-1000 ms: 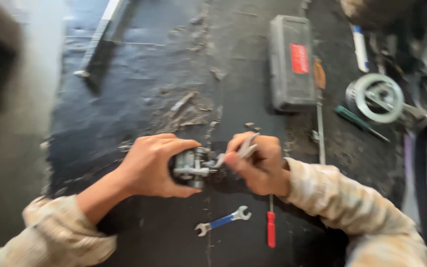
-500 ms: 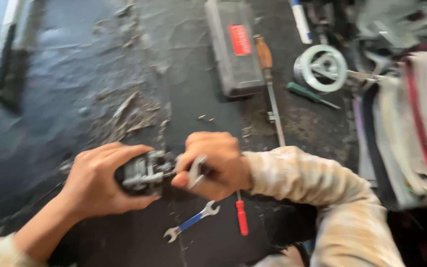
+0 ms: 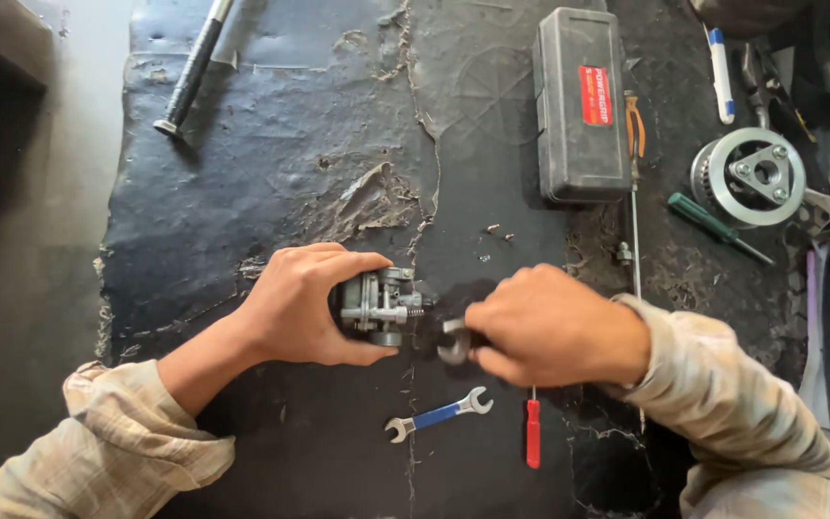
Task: Disassembling, inspecting, and adjusting a motorcycle carburetor using tools like a screwdriver and wrench.
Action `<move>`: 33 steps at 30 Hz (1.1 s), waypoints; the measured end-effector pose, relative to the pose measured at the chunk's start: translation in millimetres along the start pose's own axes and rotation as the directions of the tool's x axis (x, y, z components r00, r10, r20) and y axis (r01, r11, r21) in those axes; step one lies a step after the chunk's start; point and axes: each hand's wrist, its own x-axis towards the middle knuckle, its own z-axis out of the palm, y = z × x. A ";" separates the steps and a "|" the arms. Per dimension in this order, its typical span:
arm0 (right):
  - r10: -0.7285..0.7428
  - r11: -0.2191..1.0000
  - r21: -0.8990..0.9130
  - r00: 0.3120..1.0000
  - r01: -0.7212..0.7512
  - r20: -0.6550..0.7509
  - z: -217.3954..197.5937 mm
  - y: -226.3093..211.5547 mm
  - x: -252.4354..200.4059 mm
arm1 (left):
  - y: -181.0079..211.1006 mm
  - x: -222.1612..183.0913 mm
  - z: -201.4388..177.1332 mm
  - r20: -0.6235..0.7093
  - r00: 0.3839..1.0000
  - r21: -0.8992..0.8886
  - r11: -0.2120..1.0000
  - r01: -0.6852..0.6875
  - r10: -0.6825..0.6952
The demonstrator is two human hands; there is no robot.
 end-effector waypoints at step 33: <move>-0.208 0.945 0.104 0.815 0.311 -0.541 10.5 -1.6 10.6 | -2.5 -3.9 -9.4 0.012 0.982 -0.395 0.901 0.177 -0.188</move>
